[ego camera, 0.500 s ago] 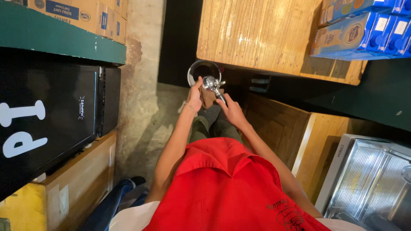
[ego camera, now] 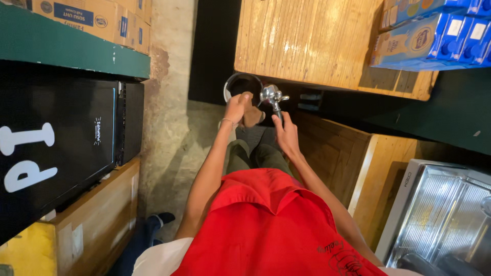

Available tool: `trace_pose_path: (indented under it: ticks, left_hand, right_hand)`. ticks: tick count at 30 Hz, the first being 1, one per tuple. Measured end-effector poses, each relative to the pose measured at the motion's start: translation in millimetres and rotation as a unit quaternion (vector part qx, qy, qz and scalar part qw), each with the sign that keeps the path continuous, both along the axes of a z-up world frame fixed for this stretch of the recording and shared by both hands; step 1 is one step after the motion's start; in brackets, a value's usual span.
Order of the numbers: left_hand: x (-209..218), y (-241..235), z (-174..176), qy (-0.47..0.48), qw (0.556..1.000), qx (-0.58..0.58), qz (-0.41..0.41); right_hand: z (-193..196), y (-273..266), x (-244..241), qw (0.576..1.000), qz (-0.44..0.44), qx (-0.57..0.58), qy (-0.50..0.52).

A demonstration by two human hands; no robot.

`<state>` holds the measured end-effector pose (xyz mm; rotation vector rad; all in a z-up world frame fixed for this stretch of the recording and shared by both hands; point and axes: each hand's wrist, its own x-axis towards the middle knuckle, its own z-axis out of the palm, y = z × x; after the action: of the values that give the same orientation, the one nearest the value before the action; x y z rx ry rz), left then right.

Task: The person retrieves a portafilter, grinds coffee beans into it, and levels the grounds using a distribution tool. They then tamp the coffee, place the portafilter into the espresso machine, and later remove it to repeat the process with a second dose.

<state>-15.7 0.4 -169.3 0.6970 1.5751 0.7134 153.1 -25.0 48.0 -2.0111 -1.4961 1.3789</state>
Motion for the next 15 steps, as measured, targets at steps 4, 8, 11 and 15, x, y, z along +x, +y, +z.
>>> trace_pose_path:
  ticks: [4,8,11,15]
  left_hand:
    - [-18.3,22.2,56.3,0.051,0.999,-0.010,-0.017]
    - [-38.1,26.8,48.8,0.138,0.986,-0.023,-0.087]
    - [-49.4,16.4,30.1,0.123,0.986,-0.051,-0.096]
    - [-52.7,10.6,55.4,0.057,0.997,-0.046,-0.008]
  right_hand:
    - [-11.0,-6.4,2.7,0.999,0.027,0.012,-0.023]
    - [-24.1,-14.4,-3.4,0.990,0.113,0.019,-0.085]
    - [-43.0,-24.1,-2.4,0.965,0.215,0.014,-0.149]
    - [-61.3,-38.2,-0.9,0.953,0.243,0.020,-0.178]
